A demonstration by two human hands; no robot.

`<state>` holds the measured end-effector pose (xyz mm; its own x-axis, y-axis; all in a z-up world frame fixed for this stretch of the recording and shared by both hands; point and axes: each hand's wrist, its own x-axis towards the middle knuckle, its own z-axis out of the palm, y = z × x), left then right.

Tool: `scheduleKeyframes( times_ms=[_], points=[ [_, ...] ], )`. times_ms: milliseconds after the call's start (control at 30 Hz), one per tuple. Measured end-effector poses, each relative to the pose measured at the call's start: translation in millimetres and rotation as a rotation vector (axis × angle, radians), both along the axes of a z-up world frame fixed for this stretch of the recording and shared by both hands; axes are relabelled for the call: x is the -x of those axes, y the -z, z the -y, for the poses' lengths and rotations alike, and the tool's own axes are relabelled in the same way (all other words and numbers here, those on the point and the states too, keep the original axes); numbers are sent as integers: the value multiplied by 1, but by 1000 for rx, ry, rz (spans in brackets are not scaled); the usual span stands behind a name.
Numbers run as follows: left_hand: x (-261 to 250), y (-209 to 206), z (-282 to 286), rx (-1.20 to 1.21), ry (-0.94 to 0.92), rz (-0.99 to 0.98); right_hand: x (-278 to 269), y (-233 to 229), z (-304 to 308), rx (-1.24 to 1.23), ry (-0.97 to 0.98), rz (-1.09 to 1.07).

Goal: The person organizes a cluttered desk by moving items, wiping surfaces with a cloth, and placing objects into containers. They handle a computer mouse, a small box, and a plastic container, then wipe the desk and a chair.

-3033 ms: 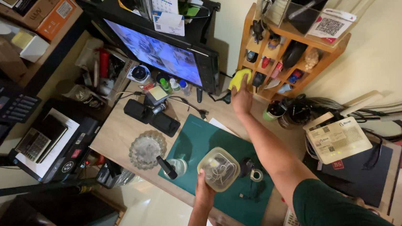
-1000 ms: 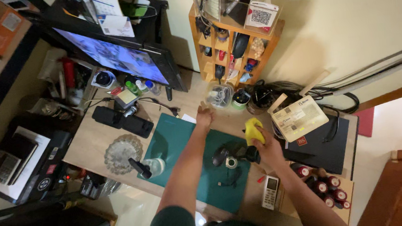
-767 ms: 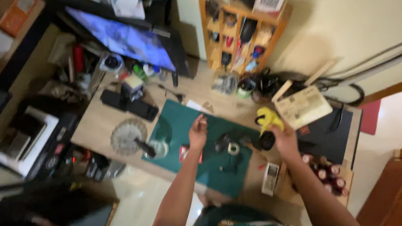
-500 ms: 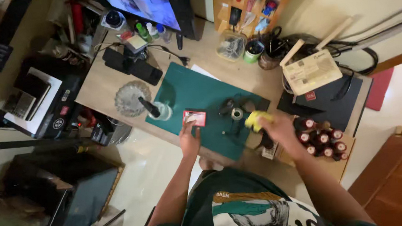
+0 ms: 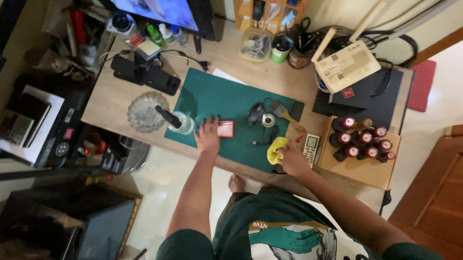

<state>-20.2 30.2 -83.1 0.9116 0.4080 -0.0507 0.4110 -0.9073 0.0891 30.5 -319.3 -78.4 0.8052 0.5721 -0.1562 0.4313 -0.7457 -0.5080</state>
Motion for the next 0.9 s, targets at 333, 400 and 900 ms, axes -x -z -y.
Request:
scheduleKeyframes(
  times_ms=[333, 400, 900],
  points=[
    [23, -29, 49, 482, -216, 273, 5, -49, -3, 25, 398, -217],
    [24, -38, 65, 574, -277, 317, 8, -57, -4, -49, 300, -18],
    [-12, 1, 69, 981, -14, 469, -8, -115, -128, -670, 282, -195]
  ],
)
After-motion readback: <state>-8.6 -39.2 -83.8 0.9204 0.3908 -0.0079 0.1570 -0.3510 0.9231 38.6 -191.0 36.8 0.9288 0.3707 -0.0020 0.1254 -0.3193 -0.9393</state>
